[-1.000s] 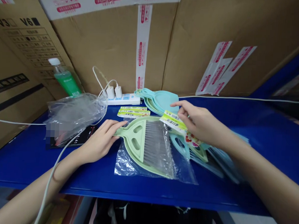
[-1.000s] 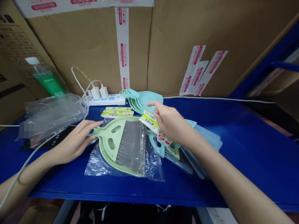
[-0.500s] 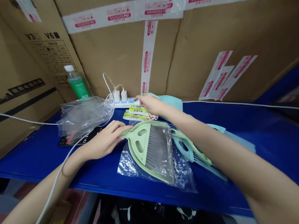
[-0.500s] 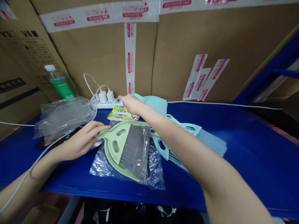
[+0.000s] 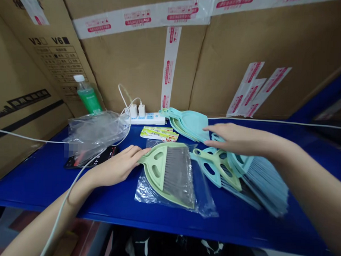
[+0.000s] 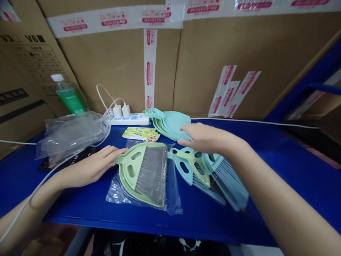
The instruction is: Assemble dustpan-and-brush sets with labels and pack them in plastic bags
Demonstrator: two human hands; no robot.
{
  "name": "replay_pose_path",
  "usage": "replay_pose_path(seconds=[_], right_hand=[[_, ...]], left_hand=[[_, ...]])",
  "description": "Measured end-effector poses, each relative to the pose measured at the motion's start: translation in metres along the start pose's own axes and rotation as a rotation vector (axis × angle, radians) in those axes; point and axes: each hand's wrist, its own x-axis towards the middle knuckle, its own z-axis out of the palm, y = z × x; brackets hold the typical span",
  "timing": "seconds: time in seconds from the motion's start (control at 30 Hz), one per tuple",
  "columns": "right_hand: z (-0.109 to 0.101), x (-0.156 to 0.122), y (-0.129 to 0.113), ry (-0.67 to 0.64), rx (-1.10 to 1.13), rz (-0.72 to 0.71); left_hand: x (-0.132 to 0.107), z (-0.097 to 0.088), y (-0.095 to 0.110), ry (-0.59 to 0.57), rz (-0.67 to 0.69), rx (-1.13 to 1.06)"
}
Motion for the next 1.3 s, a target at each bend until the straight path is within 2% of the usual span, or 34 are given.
replay_pose_path(seconds=[0.07,0.17,0.37,0.53,0.6,0.67,0.73,0.8,1.0,1.2,1.3], right_hand=[[0.008,-0.023,0.011,-0.016,-0.005,0.046],[0.02,-0.038,0.017,0.009,0.037,0.123],[0.035,-0.036,0.021,0.031,0.07,0.174],[0.032,-0.041,0.024,0.076,0.047,0.221],[0.026,-0.044,0.021,0.107,0.065,0.172],[0.022,-0.046,0.013,0.122,0.113,0.056],[0.022,-0.045,0.001,0.108,0.161,-0.099],[0.027,-0.044,-0.01,0.072,0.136,-0.175],[0.042,-0.039,-0.021,0.027,0.0,-0.194],[0.047,-0.031,-0.026,0.176,-0.087,-0.25],[0.054,-0.026,-0.032,0.194,-0.123,-0.262]], left_hand=[[0.0,-0.002,0.0,0.0,-0.002,0.001],[0.0,-0.007,0.0,-0.012,-0.011,0.015],[-0.001,-0.012,-0.008,-0.046,-0.068,0.067],[-0.001,-0.008,-0.016,-0.035,-0.086,0.095],[-0.001,-0.007,-0.018,-0.031,-0.09,0.106],[-0.001,-0.007,-0.02,-0.036,-0.093,0.123],[-0.001,-0.007,-0.021,-0.046,-0.098,0.143],[-0.001,-0.008,-0.021,-0.053,-0.106,0.157],[-0.002,-0.006,-0.02,-0.08,-0.145,0.177],[-0.002,-0.009,-0.018,-0.112,-0.176,0.157],[-0.002,-0.011,-0.015,-0.105,-0.18,0.127]])
